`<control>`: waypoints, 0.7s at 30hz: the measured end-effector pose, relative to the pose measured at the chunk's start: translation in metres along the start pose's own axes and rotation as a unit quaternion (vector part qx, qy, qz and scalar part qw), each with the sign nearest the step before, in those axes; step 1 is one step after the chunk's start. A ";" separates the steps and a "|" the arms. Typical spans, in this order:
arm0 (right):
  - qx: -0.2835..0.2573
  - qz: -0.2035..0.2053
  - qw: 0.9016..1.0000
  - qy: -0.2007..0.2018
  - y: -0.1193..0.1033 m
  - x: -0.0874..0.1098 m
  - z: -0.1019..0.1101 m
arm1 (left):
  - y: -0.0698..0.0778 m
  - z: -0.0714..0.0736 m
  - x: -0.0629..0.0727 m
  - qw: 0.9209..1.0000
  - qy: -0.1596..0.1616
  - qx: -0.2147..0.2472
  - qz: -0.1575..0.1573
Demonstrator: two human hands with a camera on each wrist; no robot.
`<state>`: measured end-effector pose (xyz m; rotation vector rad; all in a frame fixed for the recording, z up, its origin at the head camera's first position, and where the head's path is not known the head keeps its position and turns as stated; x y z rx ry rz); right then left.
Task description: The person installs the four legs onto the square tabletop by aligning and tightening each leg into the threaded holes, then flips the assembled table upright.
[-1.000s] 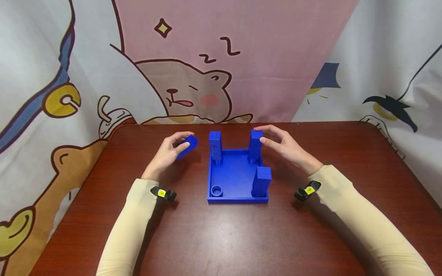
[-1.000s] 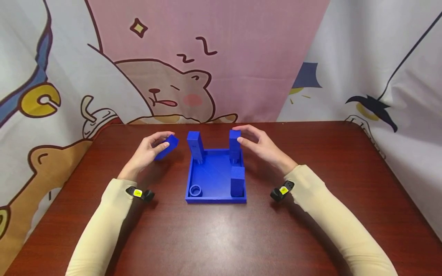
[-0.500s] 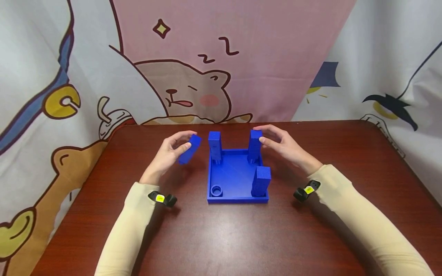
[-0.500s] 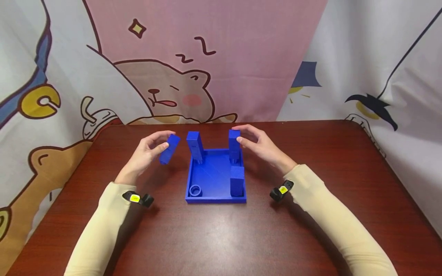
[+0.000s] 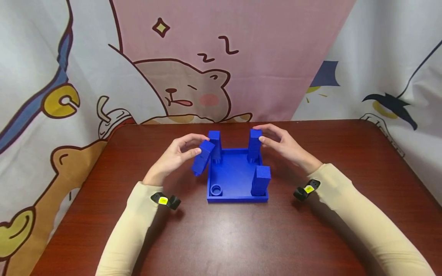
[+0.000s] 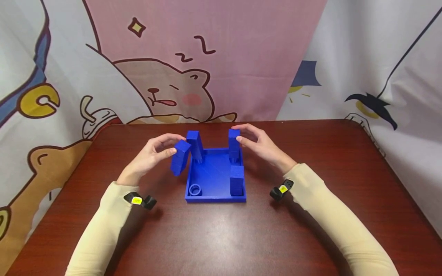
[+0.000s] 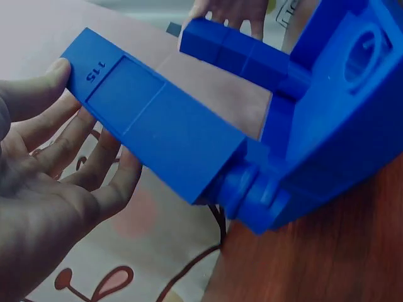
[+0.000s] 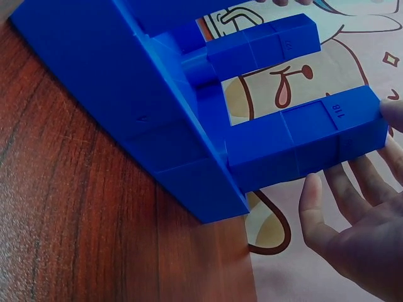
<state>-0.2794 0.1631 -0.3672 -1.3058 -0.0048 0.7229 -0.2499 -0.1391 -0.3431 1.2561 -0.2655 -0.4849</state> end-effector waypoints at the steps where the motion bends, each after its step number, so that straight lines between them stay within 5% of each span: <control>1: 0.000 0.000 1.000 0.000 0.000 0.000 0.000 | 0.002 -0.002 0.000 1.000 -0.002 0.003 -0.002; 11: 0.005 -0.006 1.000 0.000 0.000 0.000 0.000 | 0.013 -0.022 -0.001 0.999 -0.043 0.025 -0.019; 21: -0.001 0.003 1.000 -0.001 0.000 -0.001 0.001 | 0.007 -0.035 0.008 0.995 -0.091 0.028 -0.013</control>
Point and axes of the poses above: each hand's wrist, its own x-axis away from the middle knuckle, its own z-axis out of the back of the hand, y = z × x, the point moved 5 cm from there along -x, towards the middle knuckle, and after that the axes turned 13 degrees about z, right-handed, at the moved point
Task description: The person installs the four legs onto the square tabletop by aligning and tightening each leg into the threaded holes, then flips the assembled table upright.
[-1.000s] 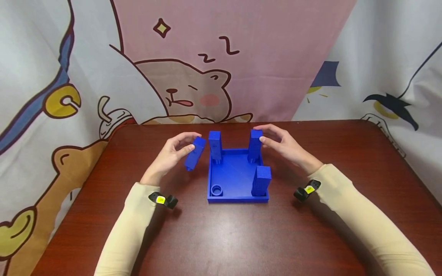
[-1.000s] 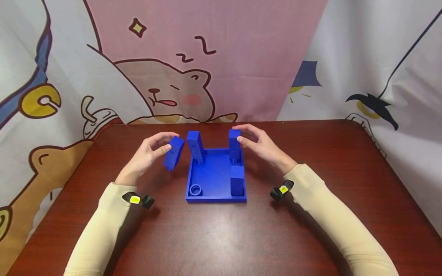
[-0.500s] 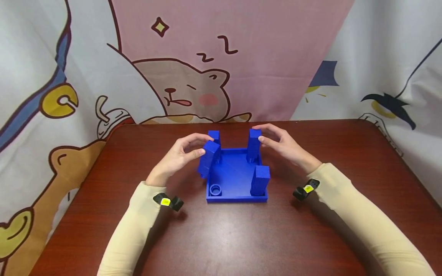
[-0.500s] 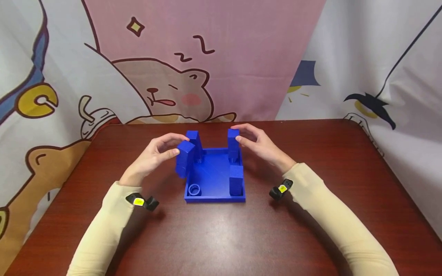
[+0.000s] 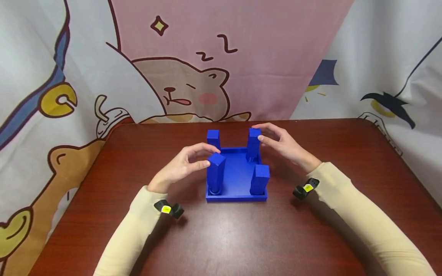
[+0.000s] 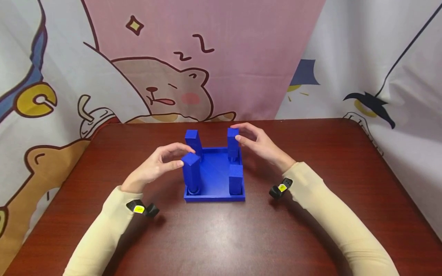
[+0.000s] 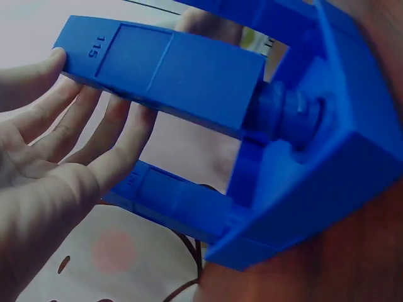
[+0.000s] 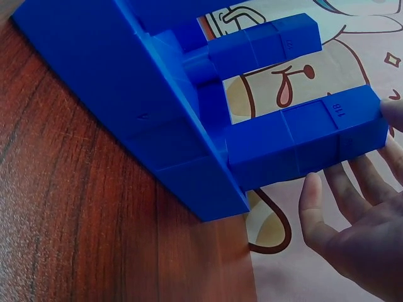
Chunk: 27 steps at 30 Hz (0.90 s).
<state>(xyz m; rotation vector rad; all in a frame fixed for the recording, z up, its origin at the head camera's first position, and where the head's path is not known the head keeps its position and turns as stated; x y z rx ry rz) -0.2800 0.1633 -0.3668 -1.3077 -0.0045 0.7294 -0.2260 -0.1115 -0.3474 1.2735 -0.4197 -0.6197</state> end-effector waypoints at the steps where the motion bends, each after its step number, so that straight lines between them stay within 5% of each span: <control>1: 0.000 0.000 1.000 0.000 0.000 0.000 0.000 | -0.002 -0.001 0.001 1.000 -0.003 0.003 0.006; 10: -0.007 0.001 1.000 0.004 -0.001 0.000 -0.001 | -0.012 0.000 0.011 0.999 -0.029 0.023 0.028; 18: -0.008 0.003 1.000 0.004 -0.001 -0.001 0.000 | -0.014 -0.003 0.015 0.997 -0.078 0.020 0.013; 27: -0.009 -0.002 1.000 0.001 -0.002 0.000 -0.001 | -0.011 -0.004 0.019 0.998 -0.048 -0.004 0.044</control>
Point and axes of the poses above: each hand's wrist, its own x-axis away from the middle knuckle, its own z-axis out of the back of the hand, y = z × x, the point moved 5 cm from there along -x, towards the middle knuckle, and after that the axes turned 13 degrees about z, right-handed, at the moved point
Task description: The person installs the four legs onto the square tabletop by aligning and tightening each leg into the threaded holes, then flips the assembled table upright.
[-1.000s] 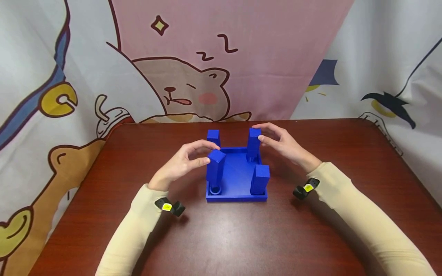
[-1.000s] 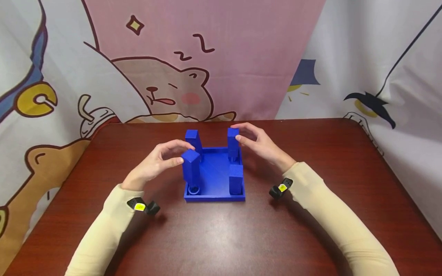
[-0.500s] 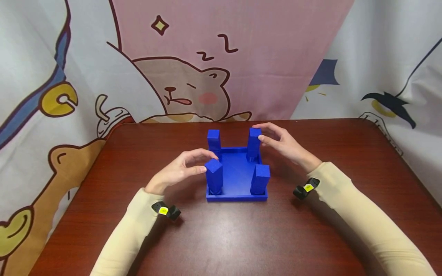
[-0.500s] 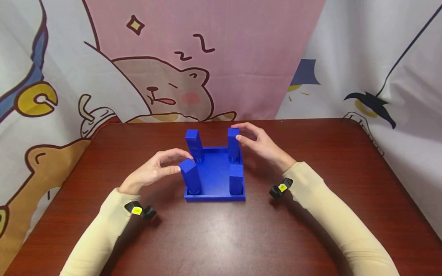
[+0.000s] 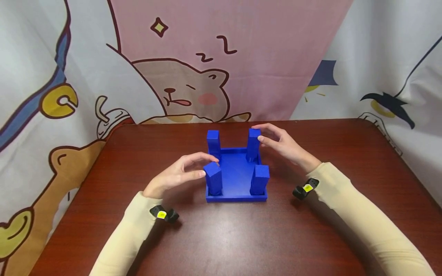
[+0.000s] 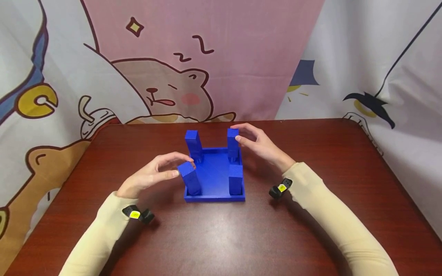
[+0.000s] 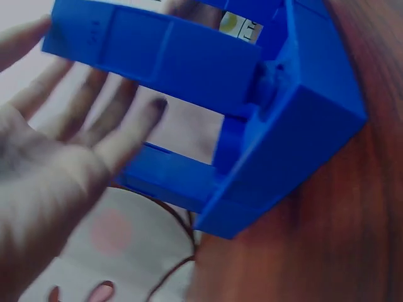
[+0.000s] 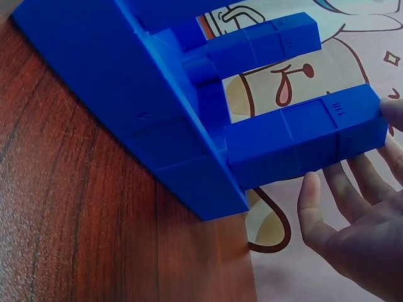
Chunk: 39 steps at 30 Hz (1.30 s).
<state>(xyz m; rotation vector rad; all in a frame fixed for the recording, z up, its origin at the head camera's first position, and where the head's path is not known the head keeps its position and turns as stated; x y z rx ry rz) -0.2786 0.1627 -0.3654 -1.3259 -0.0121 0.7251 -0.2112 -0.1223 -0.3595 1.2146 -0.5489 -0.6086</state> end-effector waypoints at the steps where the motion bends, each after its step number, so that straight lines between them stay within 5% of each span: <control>1: 0.000 0.000 1.000 0.000 0.000 0.000 0.000 | 0.002 0.000 0.001 1.000 0.003 -0.005 0.001; 6: 0.004 -0.001 1.000 0.000 -0.001 0.000 0.000 | 0.014 -0.001 0.003 0.999 0.022 -0.033 -0.008; 11: 0.003 -0.002 1.000 0.000 0.000 0.000 0.001 | 0.023 -0.002 0.005 0.993 0.075 -0.092 -0.021; 19: 0.002 0.000 1.000 0.001 0.002 0.001 0.001 | 0.023 -0.005 0.003 0.991 0.108 -0.076 -0.018; 27: 0.001 0.002 1.000 0.002 0.002 0.002 0.001 | 0.018 -0.006 0.000 0.996 0.061 -0.062 -0.020; 34: 0.003 0.002 1.000 0.002 0.003 0.001 0.001 | 0.010 -0.009 -0.011 1.000 -0.016 0.013 -0.011; 39: 0.003 -0.003 1.000 0.003 0.003 0.000 0.000 | 0.007 -0.016 -0.017 0.992 -0.072 0.104 -0.011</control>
Point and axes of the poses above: each hand's wrist, its own x-axis away from the middle knuckle, its own z-axis out of the back of the hand, y = z × x, the point moved 5 cm from there along -x, towards the middle knuckle, and after that the axes turned 13 degrees about z, right-handed, at the moved point
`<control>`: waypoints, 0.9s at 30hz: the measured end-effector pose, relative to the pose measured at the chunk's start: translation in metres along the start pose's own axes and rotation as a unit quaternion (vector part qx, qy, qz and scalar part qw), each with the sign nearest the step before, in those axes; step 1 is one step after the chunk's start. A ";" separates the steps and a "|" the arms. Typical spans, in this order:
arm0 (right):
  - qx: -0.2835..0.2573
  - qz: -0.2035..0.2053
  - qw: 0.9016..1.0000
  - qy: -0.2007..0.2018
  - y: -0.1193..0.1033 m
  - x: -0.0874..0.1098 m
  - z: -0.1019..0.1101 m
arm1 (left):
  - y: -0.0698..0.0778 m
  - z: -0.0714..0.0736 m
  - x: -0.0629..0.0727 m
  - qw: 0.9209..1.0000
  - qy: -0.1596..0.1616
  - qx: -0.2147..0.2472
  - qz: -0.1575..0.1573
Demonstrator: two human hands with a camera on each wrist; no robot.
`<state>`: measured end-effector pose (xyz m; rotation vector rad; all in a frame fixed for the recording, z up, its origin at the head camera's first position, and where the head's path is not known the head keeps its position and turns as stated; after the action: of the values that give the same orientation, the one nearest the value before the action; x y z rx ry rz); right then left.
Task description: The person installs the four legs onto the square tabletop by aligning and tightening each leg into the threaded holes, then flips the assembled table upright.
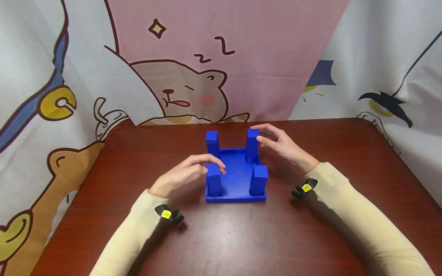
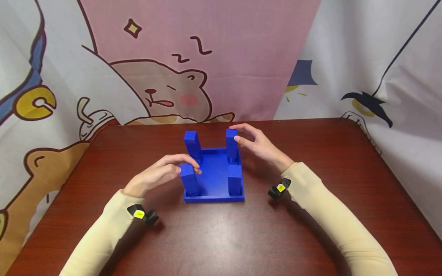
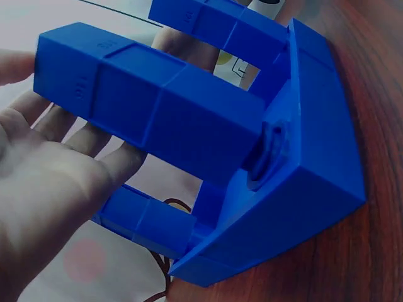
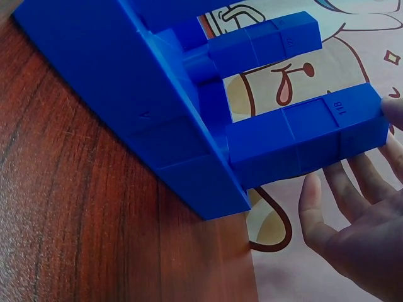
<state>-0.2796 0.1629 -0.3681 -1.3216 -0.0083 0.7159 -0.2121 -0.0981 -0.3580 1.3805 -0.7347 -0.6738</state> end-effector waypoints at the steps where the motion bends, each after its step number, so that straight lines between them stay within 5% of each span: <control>1: 0.001 0.000 1.000 -0.001 0.000 0.000 0.000 | 0.000 -0.001 -0.001 1.000 -0.006 0.014 0.000; 5: 0.002 -0.001 1.000 -0.001 0.000 0.000 -0.001 | 0.001 -0.001 -0.001 0.999 -0.017 0.026 -0.011; 10: 0.007 0.003 1.000 -0.001 0.000 0.000 -0.001 | 0.005 0.004 0.003 0.998 -0.013 -0.048 -0.027; 16: 0.005 0.008 1.000 -0.002 -0.001 0.000 -0.001 | 0.010 0.016 0.014 0.988 0.057 -0.146 -0.002; 21: 0.008 0.002 1.000 -0.003 -0.001 0.001 0.000 | 0.011 0.020 0.021 0.984 0.113 -0.137 0.009; 27: 0.008 0.004 1.000 -0.004 0.000 0.000 0.001 | 0.009 0.017 0.021 0.983 0.143 -0.110 0.011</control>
<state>-0.2797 0.1637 -0.3680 -1.3047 -0.0050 0.7265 -0.2128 -0.1243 -0.3465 1.2300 -0.4315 -0.5083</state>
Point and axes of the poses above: each hand's wrist, its own x-axis away from the middle knuckle, its own z-axis out of the back of the hand, y = z × x, the point moved 5 cm from there along -x, towards the middle knuckle, and after that the axes turned 13 degrees about z, right-handed, at the moved point
